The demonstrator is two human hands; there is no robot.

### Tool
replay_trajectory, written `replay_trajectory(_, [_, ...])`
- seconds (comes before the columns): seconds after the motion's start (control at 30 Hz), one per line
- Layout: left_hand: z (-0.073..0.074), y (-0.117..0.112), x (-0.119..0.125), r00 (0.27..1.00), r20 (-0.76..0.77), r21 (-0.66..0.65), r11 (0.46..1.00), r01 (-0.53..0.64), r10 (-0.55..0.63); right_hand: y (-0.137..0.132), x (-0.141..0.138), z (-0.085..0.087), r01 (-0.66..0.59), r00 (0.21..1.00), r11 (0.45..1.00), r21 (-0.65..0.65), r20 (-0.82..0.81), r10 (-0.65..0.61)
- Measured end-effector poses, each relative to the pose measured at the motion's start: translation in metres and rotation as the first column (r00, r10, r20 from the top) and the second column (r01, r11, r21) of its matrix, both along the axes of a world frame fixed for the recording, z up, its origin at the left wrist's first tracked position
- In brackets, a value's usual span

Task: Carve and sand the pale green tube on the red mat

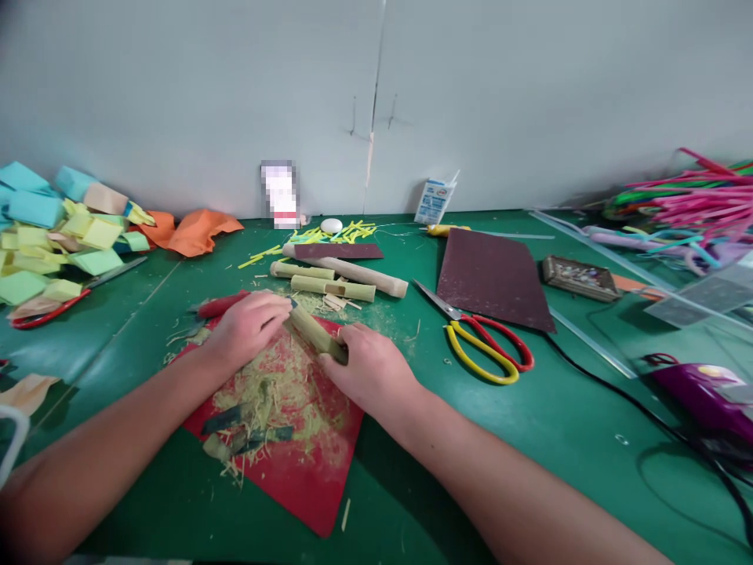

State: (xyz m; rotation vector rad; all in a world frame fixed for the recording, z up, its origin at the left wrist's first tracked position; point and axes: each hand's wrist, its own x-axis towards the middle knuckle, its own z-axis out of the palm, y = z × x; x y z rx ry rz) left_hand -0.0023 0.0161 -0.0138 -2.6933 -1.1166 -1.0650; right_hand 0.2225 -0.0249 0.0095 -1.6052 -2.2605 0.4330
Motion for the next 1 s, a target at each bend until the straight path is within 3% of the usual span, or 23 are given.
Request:
replay_trajectory(0.17, [0.003,-0.006,0.001,0.999,-0.022,-0.044,0.998,0.045,-0.046,-0.001,-0.001,0.000,0.005,1.000,1.000,-0.008,-0.005,-0.006])
replay_trajectory(0.43, [0.007,0.000,-0.006,0.998,-0.065,-0.133,0.991,-0.029,0.020,0.002,0.001,-0.002,0.005,1.000,1.000,-0.018,-0.029,-0.006])
replay_trajectory(0.63, [0.003,0.004,-0.006,1.000,0.009,-0.075,0.997,-0.010,0.011,0.001,0.001,-0.003,0.006,0.999,1.000,-0.009,-0.031,-0.006])
replay_trajectory(0.87, [0.007,0.004,-0.006,1.000,-0.014,-0.035,0.999,0.002,-0.003,0.000,0.001,-0.001,0.008,1.000,1.000,-0.018,-0.029,-0.009])
replay_trajectory(1.0, [0.009,0.001,-0.004,0.999,-0.023,-0.036,0.998,-0.046,0.045,0.001,0.000,0.000,0.012,0.999,1.000,-0.018,-0.030,-0.013])
